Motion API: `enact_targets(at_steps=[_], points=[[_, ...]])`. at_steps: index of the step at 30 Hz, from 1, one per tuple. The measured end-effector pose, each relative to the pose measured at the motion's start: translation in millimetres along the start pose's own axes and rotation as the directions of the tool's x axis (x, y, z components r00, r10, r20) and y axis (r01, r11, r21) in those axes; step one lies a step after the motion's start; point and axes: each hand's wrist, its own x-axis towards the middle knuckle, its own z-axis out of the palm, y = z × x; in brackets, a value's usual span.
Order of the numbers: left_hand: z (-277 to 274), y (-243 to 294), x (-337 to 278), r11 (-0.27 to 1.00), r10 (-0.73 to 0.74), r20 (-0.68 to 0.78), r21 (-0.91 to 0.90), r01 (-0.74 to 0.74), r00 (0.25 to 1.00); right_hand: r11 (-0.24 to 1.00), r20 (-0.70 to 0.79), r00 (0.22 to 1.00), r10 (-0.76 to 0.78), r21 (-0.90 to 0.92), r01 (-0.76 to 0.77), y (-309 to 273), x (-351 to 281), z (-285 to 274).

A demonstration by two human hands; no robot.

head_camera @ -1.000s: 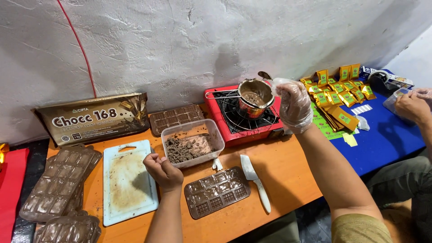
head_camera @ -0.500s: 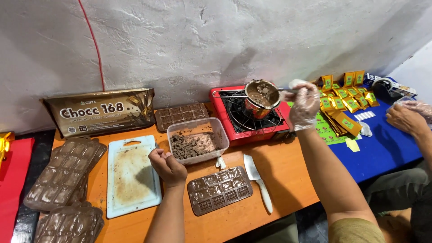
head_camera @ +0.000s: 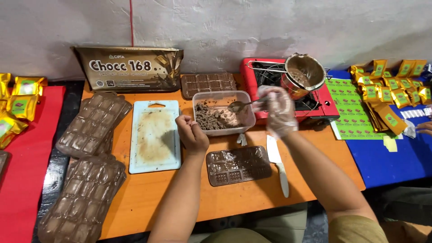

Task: Filling chocolate molds with melted chocolate and bits using a spoon and spatula.

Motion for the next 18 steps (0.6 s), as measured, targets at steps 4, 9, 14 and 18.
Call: enact_targets(at_steps=[4,9,14,18], points=[[-0.9,0.2,1.2,1.000,-0.003,0.030,-0.005,0.003,1.000,0.928,0.112,0.993,-0.021,-0.367,0.061,51.6,7.3,9.8],[0.0,-4.1,1.9,1.000,0.000,0.026,0.016,0.000,1.000,0.848,0.165,0.986,0.011,-0.524,0.078,70.3,13.9,17.6],[-4.1,9.9,5.9,0.999,-0.020,0.069,-0.033,0.022,0.997,0.897,0.051,0.973,0.226,-0.401,-0.187,116.3,16.7,19.7],[-5.1,11.0,6.6,1.000,0.005,0.071,-0.022,-0.003,0.997,0.875,-0.031,0.931,0.363,-0.331,-0.352,114.3,10.9,39.8]])
